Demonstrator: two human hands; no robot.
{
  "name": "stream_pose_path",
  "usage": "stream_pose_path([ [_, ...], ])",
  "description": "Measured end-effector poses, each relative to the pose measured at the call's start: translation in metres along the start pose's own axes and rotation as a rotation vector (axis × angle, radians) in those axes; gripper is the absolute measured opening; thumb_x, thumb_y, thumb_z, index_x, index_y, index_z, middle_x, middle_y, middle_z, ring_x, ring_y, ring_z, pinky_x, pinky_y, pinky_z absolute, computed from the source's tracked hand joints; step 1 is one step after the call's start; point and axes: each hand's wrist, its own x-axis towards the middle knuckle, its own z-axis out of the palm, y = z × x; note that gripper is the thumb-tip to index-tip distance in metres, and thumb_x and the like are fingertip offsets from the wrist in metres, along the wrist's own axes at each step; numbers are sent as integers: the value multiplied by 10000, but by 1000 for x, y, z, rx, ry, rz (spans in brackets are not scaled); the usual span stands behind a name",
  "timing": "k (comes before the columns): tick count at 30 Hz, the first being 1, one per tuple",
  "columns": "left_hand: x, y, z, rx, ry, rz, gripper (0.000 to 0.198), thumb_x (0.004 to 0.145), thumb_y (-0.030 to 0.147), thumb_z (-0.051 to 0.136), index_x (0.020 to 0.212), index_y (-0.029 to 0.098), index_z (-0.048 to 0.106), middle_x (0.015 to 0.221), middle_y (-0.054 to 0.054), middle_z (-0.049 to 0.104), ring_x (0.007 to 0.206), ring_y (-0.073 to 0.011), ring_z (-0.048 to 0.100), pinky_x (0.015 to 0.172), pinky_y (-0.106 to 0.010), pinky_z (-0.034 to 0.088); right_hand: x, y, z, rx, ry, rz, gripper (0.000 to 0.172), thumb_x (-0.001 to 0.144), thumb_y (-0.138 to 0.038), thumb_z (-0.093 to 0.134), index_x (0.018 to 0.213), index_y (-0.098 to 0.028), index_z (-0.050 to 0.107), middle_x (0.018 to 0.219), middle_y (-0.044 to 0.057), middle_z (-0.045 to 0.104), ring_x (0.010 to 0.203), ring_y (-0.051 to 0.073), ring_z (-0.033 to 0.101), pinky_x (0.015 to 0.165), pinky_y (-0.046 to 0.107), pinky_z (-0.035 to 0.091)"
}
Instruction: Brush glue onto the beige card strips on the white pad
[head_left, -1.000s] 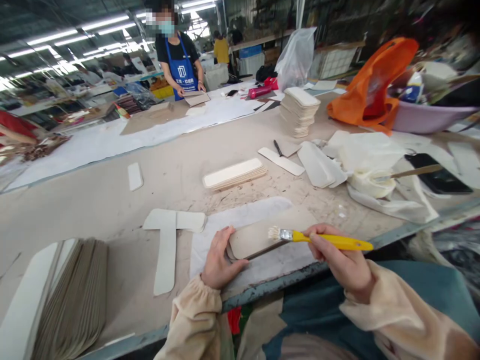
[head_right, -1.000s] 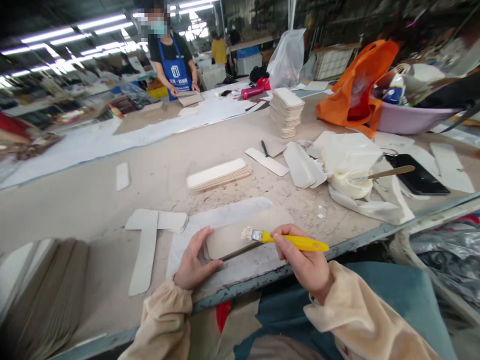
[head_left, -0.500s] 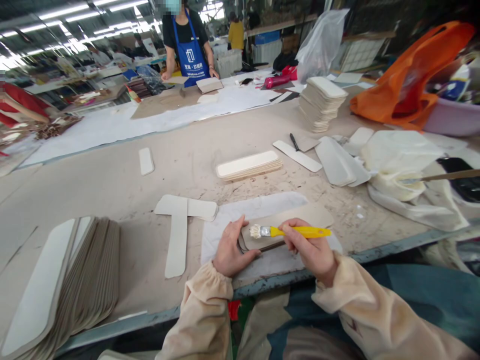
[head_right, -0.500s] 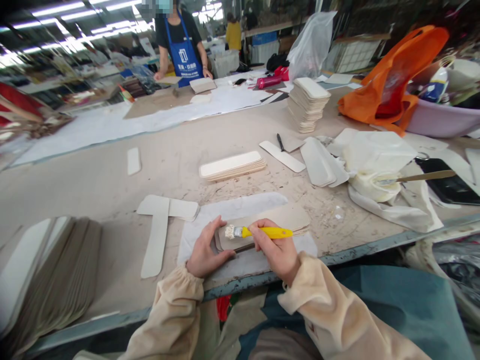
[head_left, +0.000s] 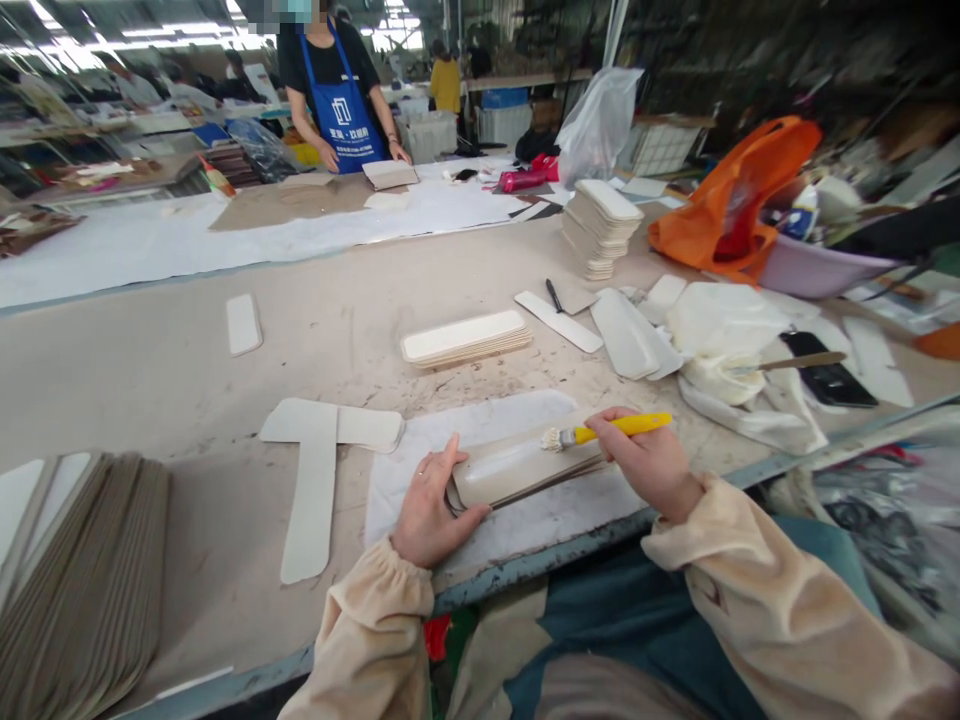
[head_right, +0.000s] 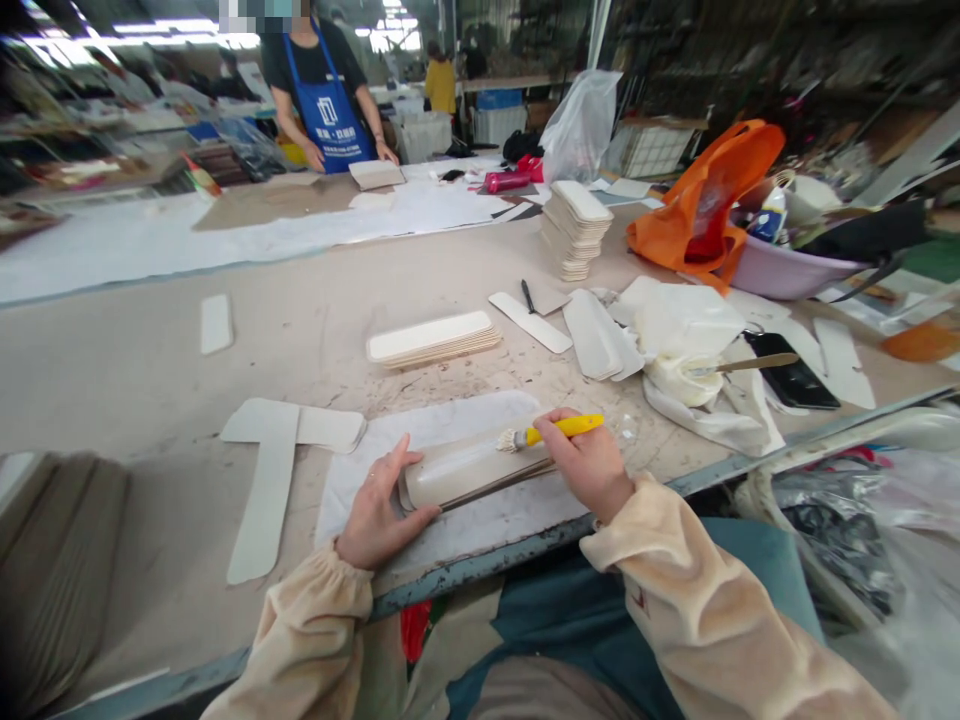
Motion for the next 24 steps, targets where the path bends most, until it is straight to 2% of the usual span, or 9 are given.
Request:
stream_pose_path([
  [4,0,-2,0,14,0,35,950,737,349,710,1496,204,157,1227,-102,585,1127,-288,515,1027,-491,368,8,12,-29,-213,112,-46,324,860,-449,455,749,-202,633,521,-12,574,480,150,539,500,265,372],
  [8,-1,-4,2,32,10,44,952,737,352,711,1493,195,155,1242,-106,576,1146,-289,508,1030,-489,374,-3,13,-37,-429,243,-277,294,900,-410,460,829,-195,647,635,16,642,566,162,591,540,268,373],
  [11,-2,-5,3,48,19,46,970,731,352,714,1497,196,140,1242,-105,576,1151,-291,512,1027,-490,385,-22,6,-19,-586,241,-492,237,912,-340,488,856,-179,651,663,33,647,614,172,605,570,277,368],
  [14,-3,-6,5,60,23,50,978,736,353,710,1501,208,117,1241,-103,582,1158,-295,515,1029,-505,387,-45,-9,10,-648,74,-646,199,893,-223,490,751,-176,621,628,35,611,602,170,580,564,287,346],
  [16,-3,-7,5,57,27,50,986,737,354,713,1503,221,106,1237,-101,586,1156,-294,520,1027,-512,390,-59,-25,28,-576,-22,-702,194,874,-182,485,715,-176,597,629,37,597,614,174,571,566,292,345],
  [18,-4,-7,6,44,34,50,985,739,355,715,1503,236,104,1235,-97,585,1152,-291,525,1019,-508,401,-68,-43,42,-439,-91,-698,193,880,-196,477,727,-174,592,641,40,594,628,173,569,581,293,359],
  [20,-4,-8,6,28,43,50,973,747,351,706,1503,246,102,1228,-94,587,1148,-286,530,1012,-499,409,-73,-58,52,-228,-157,-610,196,909,-239,464,788,-175,603,674,32,607,656,158,580,612,276,383],
  [24,-3,-7,5,20,33,52,973,749,344,699,1504,239,93,1221,-98,587,1136,-281,534,1027,-503,394,-67,-66,60,248,-264,-257,236,940,-324,445,826,-194,607,675,-12,589,640,108,562,617,224,402],
])
